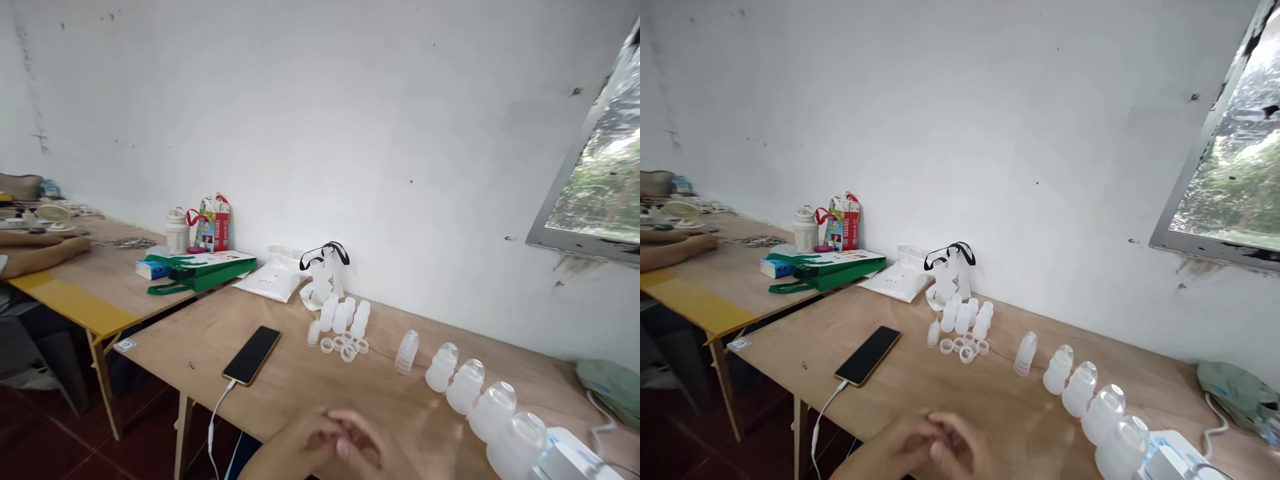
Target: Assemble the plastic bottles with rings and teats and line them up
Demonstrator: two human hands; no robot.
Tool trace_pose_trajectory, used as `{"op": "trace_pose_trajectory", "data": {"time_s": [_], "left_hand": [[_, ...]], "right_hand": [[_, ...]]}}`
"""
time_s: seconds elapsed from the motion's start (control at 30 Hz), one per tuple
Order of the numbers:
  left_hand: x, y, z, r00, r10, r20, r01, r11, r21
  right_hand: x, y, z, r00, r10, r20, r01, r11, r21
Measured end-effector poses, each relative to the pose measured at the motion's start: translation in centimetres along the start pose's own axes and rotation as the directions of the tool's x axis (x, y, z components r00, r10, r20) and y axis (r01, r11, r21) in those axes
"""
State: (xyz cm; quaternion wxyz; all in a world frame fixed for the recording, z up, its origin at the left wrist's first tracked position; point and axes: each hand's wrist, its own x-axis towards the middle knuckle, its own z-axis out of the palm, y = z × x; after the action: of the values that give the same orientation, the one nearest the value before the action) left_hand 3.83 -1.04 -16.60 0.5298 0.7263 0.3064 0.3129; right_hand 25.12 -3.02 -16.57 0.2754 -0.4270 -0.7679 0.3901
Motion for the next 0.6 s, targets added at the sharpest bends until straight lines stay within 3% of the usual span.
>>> {"op": "trace_pose_trajectory", "data": {"time_s": [0.07,0.13,0.2,0.27,0.33,0.4,0.47,0.6], "left_hand": [[2.0,1.6,-0.5,0.983,0.122,-0.136,-0.106,0.987,0.124],[4.1,2.4,-1.2,0.937,0.225,-0.268,-0.166,0.960,0.226],[5.9,2.1,-2.1,0.882,0.287,-0.373,-0.166,0.931,0.324],[7.2,0.8,-2.8,0.850,0.298,-0.434,-0.096,0.898,0.430],[8.0,-1.2,-3.5,0.847,0.301,-0.438,-0.012,0.835,0.551],[8.6,-3.3,-4.1,0.849,0.287,-0.444,0.087,0.753,0.653],[9.2,-5.0,-4.6,0.849,0.248,-0.467,0.186,0.688,0.702],[10.9,-6.7,-5.5,0.877,0.246,-0.413,0.206,0.583,0.786]], "right_hand": [[2.3,-1.0,-1.7,0.989,0.022,-0.148,-0.021,1.000,0.011],[4.6,-1.2,-3.1,0.972,-0.032,-0.231,0.024,0.999,-0.036],[7.0,-0.3,-4.3,0.929,-0.107,-0.354,0.070,0.991,-0.116],[9.2,1.4,-5.6,0.870,-0.136,-0.474,0.029,0.974,-0.226],[11.1,3.3,-6.8,0.803,-0.172,-0.571,-0.067,0.925,-0.374],[12.7,4.9,-7.8,0.778,-0.175,-0.604,-0.117,0.904,-0.412],[13.9,5.9,-8.5,0.771,-0.169,-0.614,-0.158,0.883,-0.441],[15.7,7.0,-9.5,0.788,-0.125,-0.602,-0.249,0.830,-0.499]]}}
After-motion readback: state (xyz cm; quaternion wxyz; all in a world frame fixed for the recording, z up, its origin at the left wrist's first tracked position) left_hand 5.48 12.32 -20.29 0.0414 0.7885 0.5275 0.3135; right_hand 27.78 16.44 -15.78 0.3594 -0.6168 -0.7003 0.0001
